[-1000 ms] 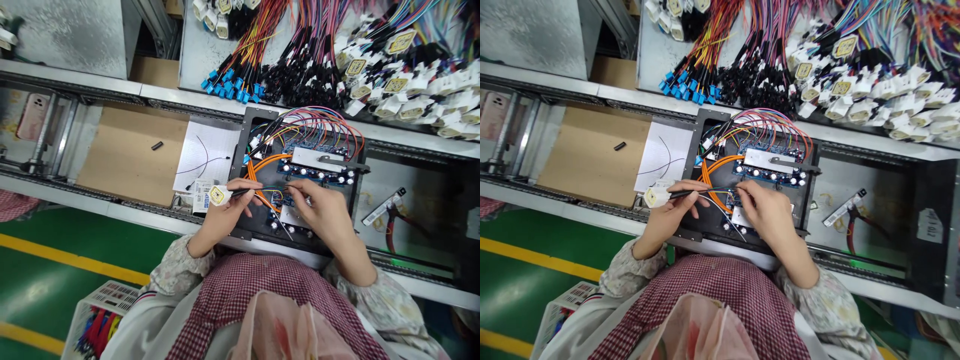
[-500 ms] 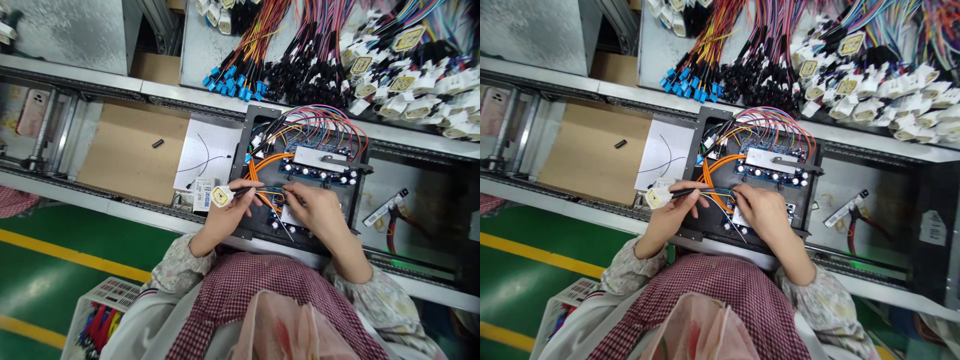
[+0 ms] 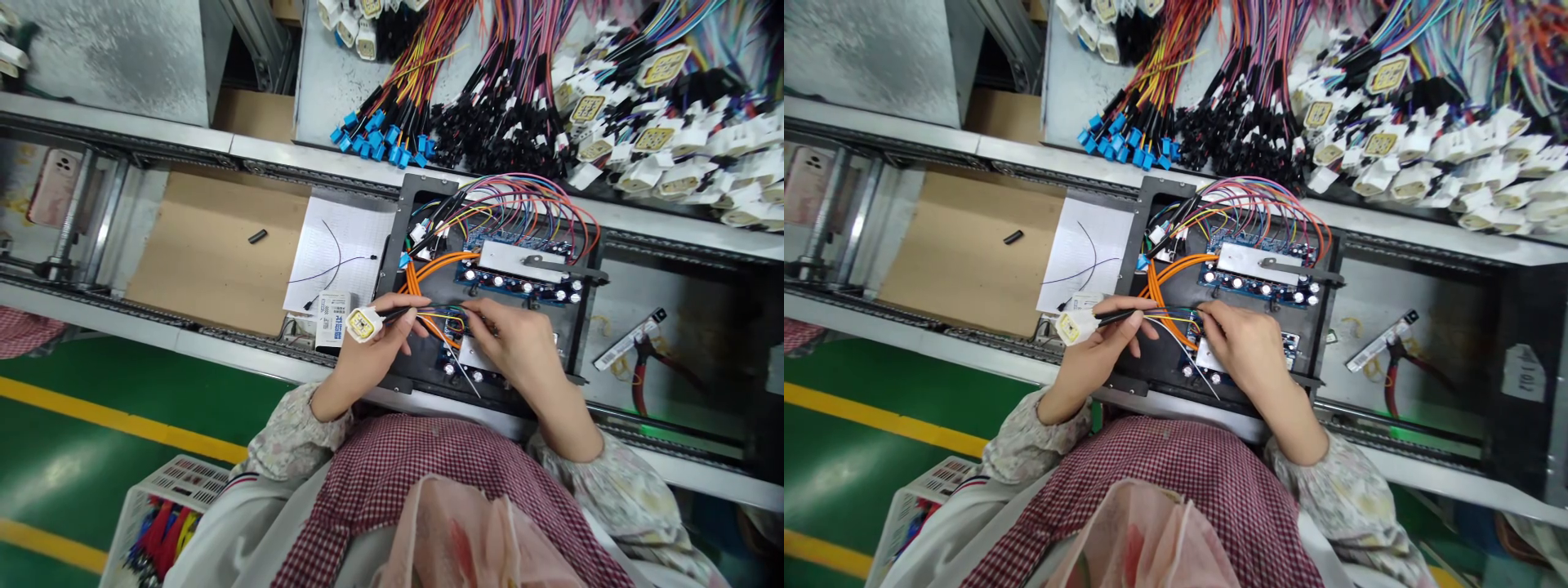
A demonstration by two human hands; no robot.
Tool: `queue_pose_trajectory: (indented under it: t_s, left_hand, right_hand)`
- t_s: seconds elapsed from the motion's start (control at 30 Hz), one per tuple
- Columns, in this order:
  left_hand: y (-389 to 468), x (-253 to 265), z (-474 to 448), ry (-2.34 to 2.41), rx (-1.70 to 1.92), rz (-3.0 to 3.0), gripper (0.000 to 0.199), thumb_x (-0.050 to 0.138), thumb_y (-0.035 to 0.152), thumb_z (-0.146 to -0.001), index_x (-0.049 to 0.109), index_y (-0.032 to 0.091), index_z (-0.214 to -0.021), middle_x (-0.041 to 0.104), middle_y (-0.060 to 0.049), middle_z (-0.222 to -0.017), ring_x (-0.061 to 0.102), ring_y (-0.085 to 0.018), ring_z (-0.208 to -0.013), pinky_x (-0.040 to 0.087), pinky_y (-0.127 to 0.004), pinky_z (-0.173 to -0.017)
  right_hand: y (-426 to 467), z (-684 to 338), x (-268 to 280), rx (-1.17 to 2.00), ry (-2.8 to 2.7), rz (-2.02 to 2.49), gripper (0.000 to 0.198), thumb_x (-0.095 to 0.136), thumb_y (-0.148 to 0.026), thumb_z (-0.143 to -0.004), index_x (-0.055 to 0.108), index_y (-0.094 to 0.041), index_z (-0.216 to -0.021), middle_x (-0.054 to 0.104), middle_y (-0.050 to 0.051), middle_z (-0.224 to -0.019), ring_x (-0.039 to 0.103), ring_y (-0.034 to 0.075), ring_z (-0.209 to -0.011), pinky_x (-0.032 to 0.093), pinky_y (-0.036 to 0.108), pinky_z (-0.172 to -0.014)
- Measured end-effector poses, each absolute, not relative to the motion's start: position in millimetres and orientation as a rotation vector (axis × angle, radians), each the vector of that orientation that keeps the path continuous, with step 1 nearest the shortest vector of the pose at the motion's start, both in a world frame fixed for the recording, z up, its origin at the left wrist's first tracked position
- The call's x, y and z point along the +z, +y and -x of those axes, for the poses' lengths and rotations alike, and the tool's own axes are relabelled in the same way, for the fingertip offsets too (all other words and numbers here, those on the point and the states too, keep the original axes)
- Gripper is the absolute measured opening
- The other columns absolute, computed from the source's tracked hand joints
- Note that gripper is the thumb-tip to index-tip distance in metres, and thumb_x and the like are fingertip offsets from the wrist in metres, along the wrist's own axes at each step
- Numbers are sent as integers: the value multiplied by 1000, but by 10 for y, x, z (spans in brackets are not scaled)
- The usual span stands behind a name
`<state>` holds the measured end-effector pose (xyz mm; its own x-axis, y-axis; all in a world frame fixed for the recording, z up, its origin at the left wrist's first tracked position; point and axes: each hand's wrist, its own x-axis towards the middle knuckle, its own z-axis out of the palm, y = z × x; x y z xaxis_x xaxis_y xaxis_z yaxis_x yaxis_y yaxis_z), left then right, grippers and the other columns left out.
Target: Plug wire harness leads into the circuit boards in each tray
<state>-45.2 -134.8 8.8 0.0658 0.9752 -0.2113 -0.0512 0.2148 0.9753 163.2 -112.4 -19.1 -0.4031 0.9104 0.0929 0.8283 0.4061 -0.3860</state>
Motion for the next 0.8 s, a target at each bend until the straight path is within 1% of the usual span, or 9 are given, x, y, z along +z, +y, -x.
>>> queue_pose_trajectory:
  t_s: [0.1,0.17,0.27,0.37,0.43,0.53,0.6,0.67,0.8]
  left_hand:
    - [-1348,79,458,1217,1039,-1035,15,59,25,-94,69,16,-99,68,-2,-75,67,-10,-65,50,-16,-49]
    - [-1348,68,462,1212,1050,-1031,15,58,24,-94,69,16,-101,68,-2,-76,68,-10,-66,51,-15,-49]
    - [-1348,57,460,1190,1088,-1021,19,59,23,-93,68,17,-109,71,-5,-93,69,-10,-68,50,-15,-48]
    - [-1346,80,456,1191,1089,-1037,18,59,23,-93,70,18,-107,71,-7,-103,69,-10,-71,51,-16,-48]
    - [-1345,112,460,1214,1053,-1072,15,59,22,-93,72,18,-102,71,-6,-97,68,-10,-70,52,-16,-51]
    - [-1341,147,477,1258,1022,-1110,14,60,23,-94,72,18,-98,72,-3,-84,62,-8,-60,51,-17,-53]
    - [-1335,147,492,1275,1011,-1121,14,61,25,-94,72,18,-98,71,-2,-79,58,-6,-54,49,-17,-52]
    - [-1330,136,500,1274,995,-1125,14,61,26,-94,72,18,-98,71,-1,-78,56,-6,-51,47,-17,-51]
    - [-1333,116,496,1270,979,-1123,16,61,29,-94,71,17,-98,70,-1,-77,54,-6,-50,47,-18,-50]
  right_hand:
    - [-1103,-1641,-197,442,-2405,1489,26,47,-27,-95,72,-19,-96,75,4,-76,68,17,-62,40,27,-56]
    - [-1099,-1664,-168,488,-2431,1471,26,47,-27,-95,73,-20,-97,76,4,-80,69,18,-66,42,27,-58]
    - [-1159,-1681,-59,515,-2348,1537,25,49,-31,-96,72,-21,-98,77,5,-85,69,17,-69,43,27,-61]
    - [-1313,-1592,67,540,-2226,1613,26,55,-41,-93,71,-21,-94,71,1,-69,63,14,-57,40,26,-57]
    - [-1423,-1471,108,517,-2310,1668,23,58,-40,-90,70,-21,-92,67,-1,-60,60,14,-51,33,26,-52]
    - [-1508,-1302,97,510,-2456,1767,16,55,-30,-89,68,-21,-90,69,-1,-61,59,15,-49,22,29,-50]
    - [-1505,-1252,65,577,-2412,1789,17,51,-26,-89,67,-21,-89,69,-1,-61,60,14,-50,22,28,-51]
    - [-1482,-1237,29,611,-2346,1782,18,50,-29,-89,66,-21,-92,67,-2,-59,60,14,-50,23,28,-52]
    - [-1448,-1216,6,536,-2318,1799,21,50,-33,-91,67,-21,-93,69,0,-61,58,15,-48,20,29,-50]
